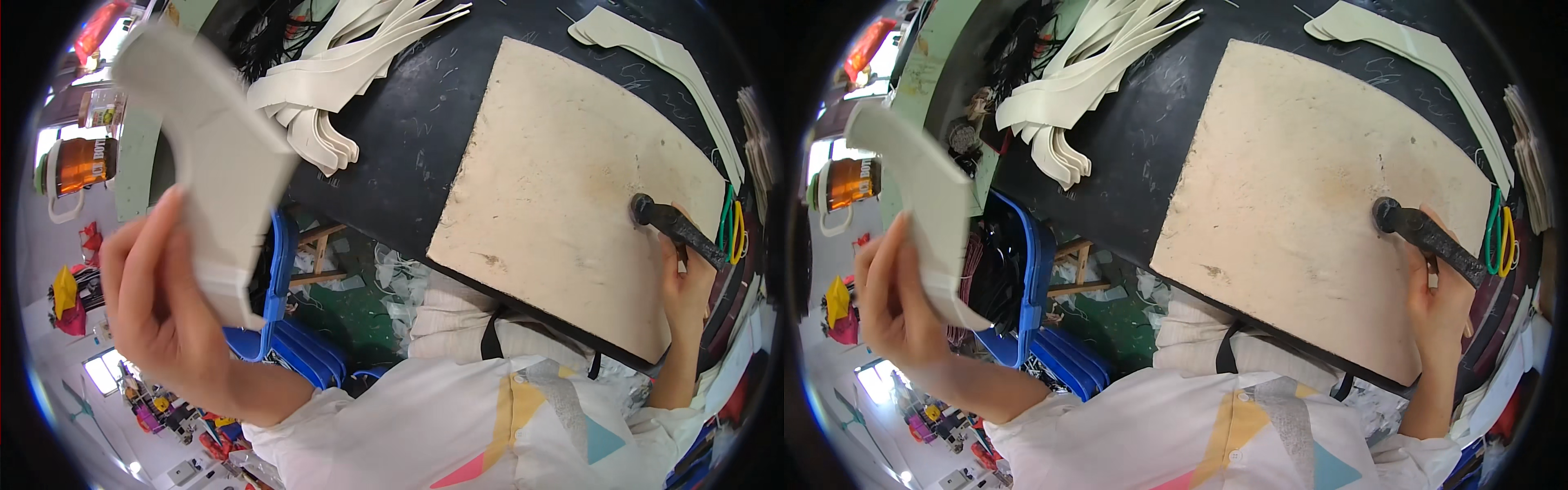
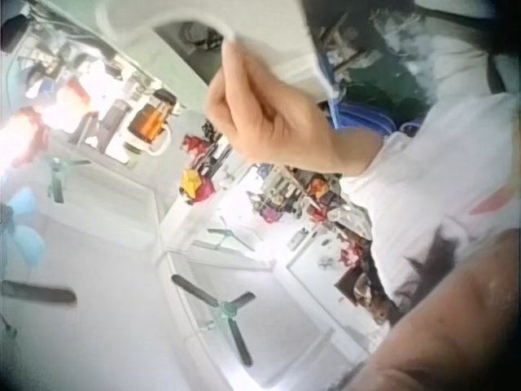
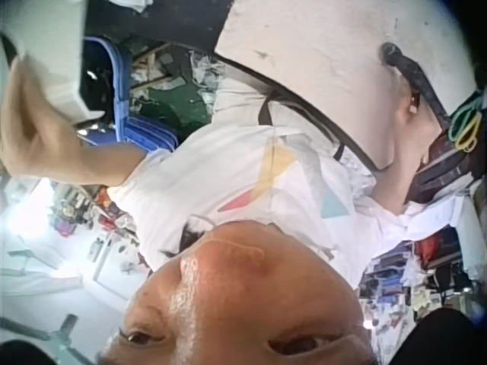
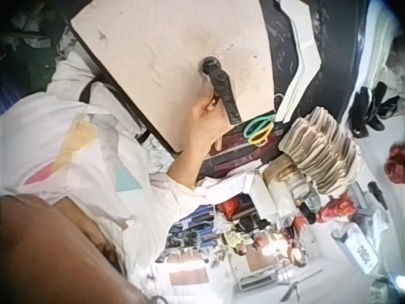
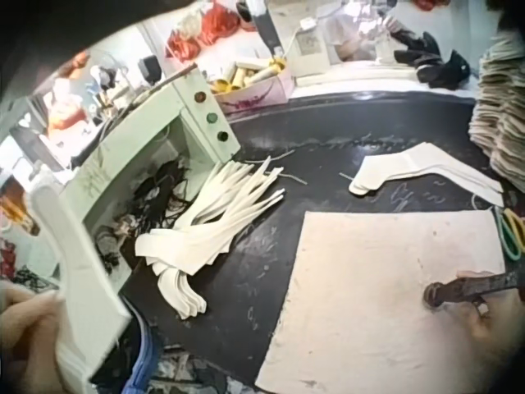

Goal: Hammering the edges of white shoe upper components on a workbench.

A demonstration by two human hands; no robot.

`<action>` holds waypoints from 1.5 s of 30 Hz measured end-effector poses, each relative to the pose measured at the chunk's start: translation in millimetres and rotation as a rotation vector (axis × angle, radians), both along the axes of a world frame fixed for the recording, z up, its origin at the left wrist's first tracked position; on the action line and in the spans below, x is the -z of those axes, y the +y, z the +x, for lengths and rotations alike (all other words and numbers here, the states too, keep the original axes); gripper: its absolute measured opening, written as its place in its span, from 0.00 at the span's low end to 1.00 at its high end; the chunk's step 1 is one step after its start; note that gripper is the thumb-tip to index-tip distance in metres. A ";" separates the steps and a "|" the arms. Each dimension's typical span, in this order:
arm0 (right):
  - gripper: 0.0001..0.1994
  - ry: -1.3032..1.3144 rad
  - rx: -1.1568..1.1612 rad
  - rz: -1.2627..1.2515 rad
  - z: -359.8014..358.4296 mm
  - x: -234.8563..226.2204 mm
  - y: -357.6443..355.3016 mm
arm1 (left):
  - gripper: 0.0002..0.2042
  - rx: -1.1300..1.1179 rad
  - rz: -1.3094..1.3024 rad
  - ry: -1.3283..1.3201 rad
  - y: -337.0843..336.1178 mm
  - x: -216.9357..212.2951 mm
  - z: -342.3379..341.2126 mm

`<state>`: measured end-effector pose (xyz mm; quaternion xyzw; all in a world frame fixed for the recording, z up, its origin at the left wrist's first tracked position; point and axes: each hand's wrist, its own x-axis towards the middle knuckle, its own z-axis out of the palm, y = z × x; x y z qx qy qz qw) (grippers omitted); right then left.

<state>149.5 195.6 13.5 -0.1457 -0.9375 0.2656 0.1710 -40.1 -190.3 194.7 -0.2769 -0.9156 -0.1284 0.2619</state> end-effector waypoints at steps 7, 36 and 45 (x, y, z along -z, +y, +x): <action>0.11 0.290 0.178 0.368 10.0 -44.0 43.2 | 0.10 0.854 0.340 -1.013 192.2 153.3 -15.3; 0.23 -0.006 -0.131 0.262 -29.3 -27.7 0.2 | 0.12 0.912 0.167 -0.508 214.2 207.4 26.4; 0.27 -0.068 -0.179 0.306 -36.8 -29.0 -8.7 | 0.14 0.821 0.185 -0.535 198.9 207.7 31.3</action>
